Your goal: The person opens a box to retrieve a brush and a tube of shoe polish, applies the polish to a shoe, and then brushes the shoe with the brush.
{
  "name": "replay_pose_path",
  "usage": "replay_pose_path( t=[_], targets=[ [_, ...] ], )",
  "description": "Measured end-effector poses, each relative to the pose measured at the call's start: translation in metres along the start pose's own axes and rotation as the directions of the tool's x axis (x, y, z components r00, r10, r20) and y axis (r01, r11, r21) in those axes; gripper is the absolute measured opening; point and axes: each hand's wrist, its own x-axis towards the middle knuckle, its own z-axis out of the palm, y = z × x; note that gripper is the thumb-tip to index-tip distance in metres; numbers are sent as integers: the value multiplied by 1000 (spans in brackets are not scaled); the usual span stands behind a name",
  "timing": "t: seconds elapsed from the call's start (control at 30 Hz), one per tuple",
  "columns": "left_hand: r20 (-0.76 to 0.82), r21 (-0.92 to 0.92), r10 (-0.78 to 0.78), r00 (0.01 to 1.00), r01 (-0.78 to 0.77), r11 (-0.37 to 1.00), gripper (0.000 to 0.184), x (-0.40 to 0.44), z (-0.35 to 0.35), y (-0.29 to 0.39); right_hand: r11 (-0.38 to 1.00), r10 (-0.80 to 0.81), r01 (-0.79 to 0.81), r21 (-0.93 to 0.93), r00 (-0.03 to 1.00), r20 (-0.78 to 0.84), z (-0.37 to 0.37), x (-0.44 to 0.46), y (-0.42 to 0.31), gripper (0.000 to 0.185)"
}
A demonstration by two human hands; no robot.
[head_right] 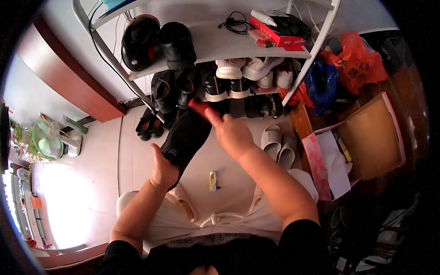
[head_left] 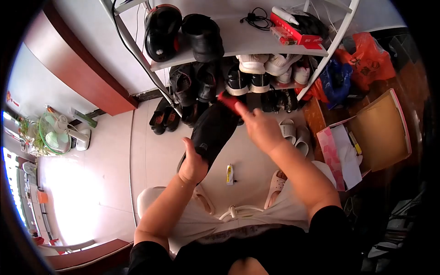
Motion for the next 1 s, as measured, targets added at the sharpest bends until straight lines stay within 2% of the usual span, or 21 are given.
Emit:
replay_pose_path(
  t=[0.07,0.1,0.17,0.2,0.27,0.3,0.33,0.4,0.43,0.47,0.53,0.57,0.6,0.67,0.7,0.77,0.8,0.87,0.93,1.0],
  targets=[
    [-30,299,141,990,-126,946,50,-3,-7,-15,995,-93,94,16,995,-41,8,-8,-2,48],
    [20,319,26,999,-31,947,51,-3,4,2,995,-96,97,13,995,-39,5,-16,-15,48],
    [102,689,30,994,-92,719,59,-14,22,26,942,-227,196,274,970,87,-2,-31,-41,45],
    [100,695,19,995,-84,714,59,-15,24,27,941,-219,187,282,972,86,2,-27,-30,45],
    [331,719,174,927,-367,590,65,-9,34,26,996,51,-50,69,999,-2,4,-4,12,46],
    [378,756,191,906,-421,502,65,-14,45,29,992,118,-120,30,990,79,-2,-1,22,48],
    [380,751,198,904,-426,505,65,-12,46,28,993,113,-115,23,991,77,-1,-4,19,48],
    [305,882,-12,952,-278,381,57,-11,46,24,942,-173,139,307,981,86,6,-24,-9,50],
    [334,898,-12,942,-315,308,55,-12,41,21,929,-264,209,306,953,151,-1,-33,-31,51],
    [331,901,-16,944,-311,303,55,-13,41,22,909,-283,190,372,935,215,-6,-39,-43,51],
    [303,915,-1,953,-291,280,53,-15,42,22,972,-160,129,195,975,152,4,-30,-23,46],
    [283,929,26,959,-281,241,50,-17,49,28,996,-24,9,94,988,151,4,-20,-5,43],
    [287,928,29,958,-285,242,50,-17,49,28,992,102,-116,53,970,223,1,-12,13,42],
    [326,939,93,941,-333,83,47,-17,45,24,988,-16,-6,152,990,142,10,-19,10,42],
    [325,939,96,941,-333,90,47,-16,44,21,989,-17,-4,147,989,147,5,-24,-6,42],
    [482,876,82,872,-477,-74,49,-17,40,17,924,-258,180,338,945,200,-2,-34,-42,41],
    [481,876,69,874,-476,-77,49,-17,37,14,923,-249,170,346,948,198,-1,-33,-39,41],
    [455,890,137,880,-455,-38,49,-15,35,9,985,-35,-5,170,972,231,-1,-19,-16,41],
    [409,912,112,906,-406,-54,48,-20,49,20,986,150,-163,24,947,282,3,-10,16,44],
    [414,895,118,902,-381,-231,47,-19,43,17,992,-18,-6,123,981,193,3,-19,-5,48]
  ],
)
